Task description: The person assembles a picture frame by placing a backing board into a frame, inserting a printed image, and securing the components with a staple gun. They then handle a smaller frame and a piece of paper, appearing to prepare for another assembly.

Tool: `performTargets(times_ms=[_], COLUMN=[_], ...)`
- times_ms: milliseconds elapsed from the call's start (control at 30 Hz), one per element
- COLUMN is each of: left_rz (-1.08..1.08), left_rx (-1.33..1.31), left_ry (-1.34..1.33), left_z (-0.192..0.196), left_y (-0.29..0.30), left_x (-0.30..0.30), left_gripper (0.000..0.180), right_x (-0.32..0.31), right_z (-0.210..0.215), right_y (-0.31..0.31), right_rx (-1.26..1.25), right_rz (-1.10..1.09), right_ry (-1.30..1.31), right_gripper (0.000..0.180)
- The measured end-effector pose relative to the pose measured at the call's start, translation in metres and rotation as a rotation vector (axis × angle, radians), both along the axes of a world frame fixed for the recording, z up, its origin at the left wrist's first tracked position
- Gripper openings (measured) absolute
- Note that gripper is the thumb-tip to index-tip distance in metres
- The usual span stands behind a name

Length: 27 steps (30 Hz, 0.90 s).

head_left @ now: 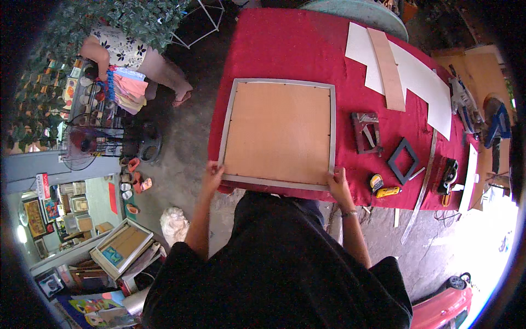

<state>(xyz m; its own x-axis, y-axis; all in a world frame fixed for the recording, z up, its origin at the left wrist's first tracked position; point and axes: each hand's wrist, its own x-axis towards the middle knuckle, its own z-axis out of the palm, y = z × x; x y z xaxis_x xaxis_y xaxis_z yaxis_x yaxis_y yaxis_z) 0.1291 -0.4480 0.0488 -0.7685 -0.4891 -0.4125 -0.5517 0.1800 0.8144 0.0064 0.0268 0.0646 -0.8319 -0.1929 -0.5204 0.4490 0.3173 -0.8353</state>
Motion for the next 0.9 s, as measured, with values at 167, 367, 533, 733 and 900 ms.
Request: performTargets(times_ms=[167,367,533,733,900], left_rz=[-0.095,-0.072,0.025,0.16,0.261], left_rx=[0.134,-0.231,0.083,0.011,0.039], left_ry=[0.178,0.611,0.58,0.627,0.423], left_z=[0.205,0.153,0.04,0.085,0.092], left_y=[-0.029,-0.103,-0.084,-0.061,-0.045], left_x=[-0.06,-0.257,-0.363,-0.357,-0.294], left_gripper=[0.057,0.047,0.073,0.064,0.061], right_x=[-0.08,-0.261,-0.358,-0.309,-0.225], right_z=[0.165,0.142,-0.021,0.002,0.013], right_y=[-0.016,-0.057,-0.071,-0.089,-0.111], right_rx=[-0.136,-0.028,-0.043,0.19,0.08], right_rz=[0.09,-0.076,-0.157,-0.318,-0.506], right_ry=[0.346,0.876,0.551,0.488,0.481], right_gripper=[0.035,0.045,0.047,0.047,0.052])
